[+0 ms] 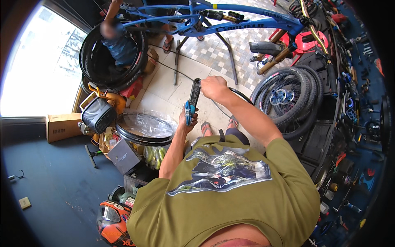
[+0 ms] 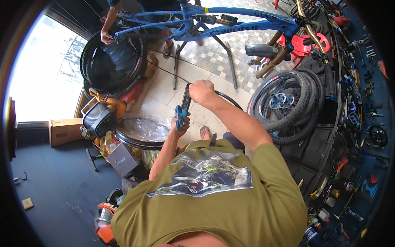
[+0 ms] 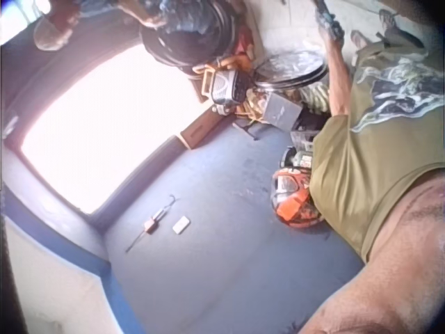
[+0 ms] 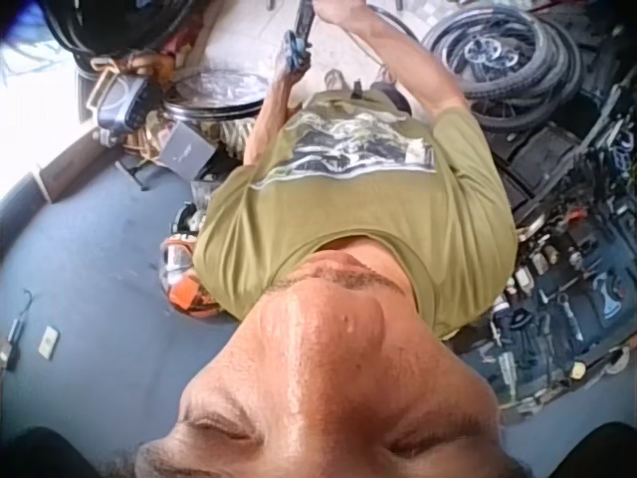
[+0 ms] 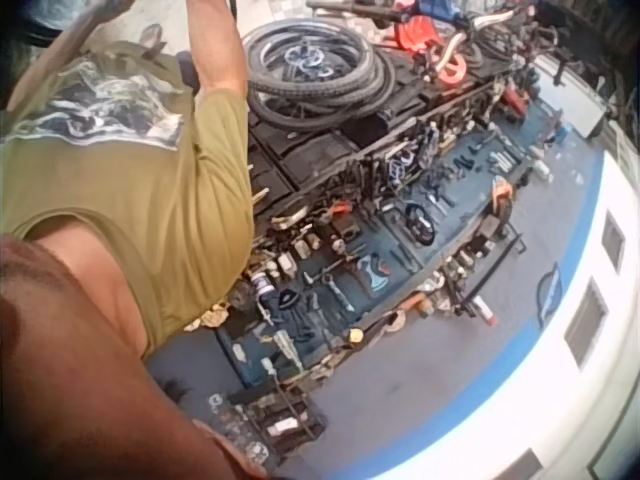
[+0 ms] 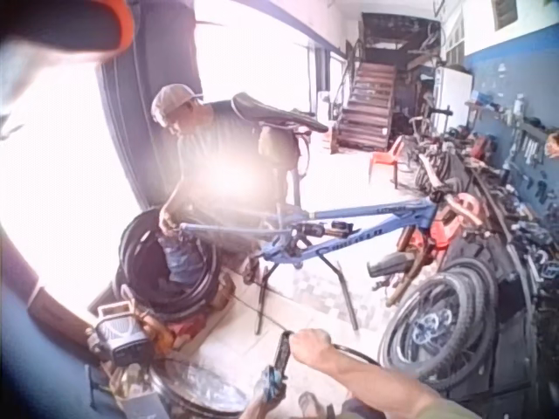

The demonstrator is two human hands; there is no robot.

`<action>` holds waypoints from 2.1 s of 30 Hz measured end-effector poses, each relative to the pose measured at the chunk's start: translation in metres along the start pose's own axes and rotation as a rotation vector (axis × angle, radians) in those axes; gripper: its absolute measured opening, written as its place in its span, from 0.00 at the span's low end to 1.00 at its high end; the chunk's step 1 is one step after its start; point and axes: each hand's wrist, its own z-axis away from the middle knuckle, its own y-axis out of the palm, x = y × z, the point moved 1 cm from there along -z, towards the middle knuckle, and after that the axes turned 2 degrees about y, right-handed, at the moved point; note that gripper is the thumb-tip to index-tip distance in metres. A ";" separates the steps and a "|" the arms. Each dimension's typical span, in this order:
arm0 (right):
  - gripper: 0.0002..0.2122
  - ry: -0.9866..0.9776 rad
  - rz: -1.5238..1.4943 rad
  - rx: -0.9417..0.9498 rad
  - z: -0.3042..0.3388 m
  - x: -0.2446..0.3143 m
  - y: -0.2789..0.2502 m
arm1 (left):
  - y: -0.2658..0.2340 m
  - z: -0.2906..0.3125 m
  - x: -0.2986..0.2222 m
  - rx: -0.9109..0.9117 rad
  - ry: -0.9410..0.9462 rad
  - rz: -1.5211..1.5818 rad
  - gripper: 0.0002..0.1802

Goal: The person scrubs a bicycle crankset with a brush and liquid from a metal tray, then wipes it with a cloth. They repeat the scrubbing and wiping process on the crankset and pedal arm, occasionally rinsing the brush in the tray.

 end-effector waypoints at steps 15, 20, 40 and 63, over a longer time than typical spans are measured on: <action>0.18 0.469 -0.504 -0.280 0.101 -0.158 0.116 | 0.026 -0.031 0.011 -0.230 0.166 -0.826 0.38; 0.16 0.863 -0.655 -0.492 0.199 -0.233 0.239 | 0.077 -0.040 0.043 -0.037 0.215 -1.002 0.30; 0.24 1.520 -1.240 -1.373 0.518 -0.449 0.368 | 0.328 -0.018 0.312 0.651 0.248 -1.709 0.24; 0.14 1.266 -1.619 -0.882 0.532 -0.396 0.510 | 0.673 -0.067 0.624 1.456 0.275 -1.788 0.36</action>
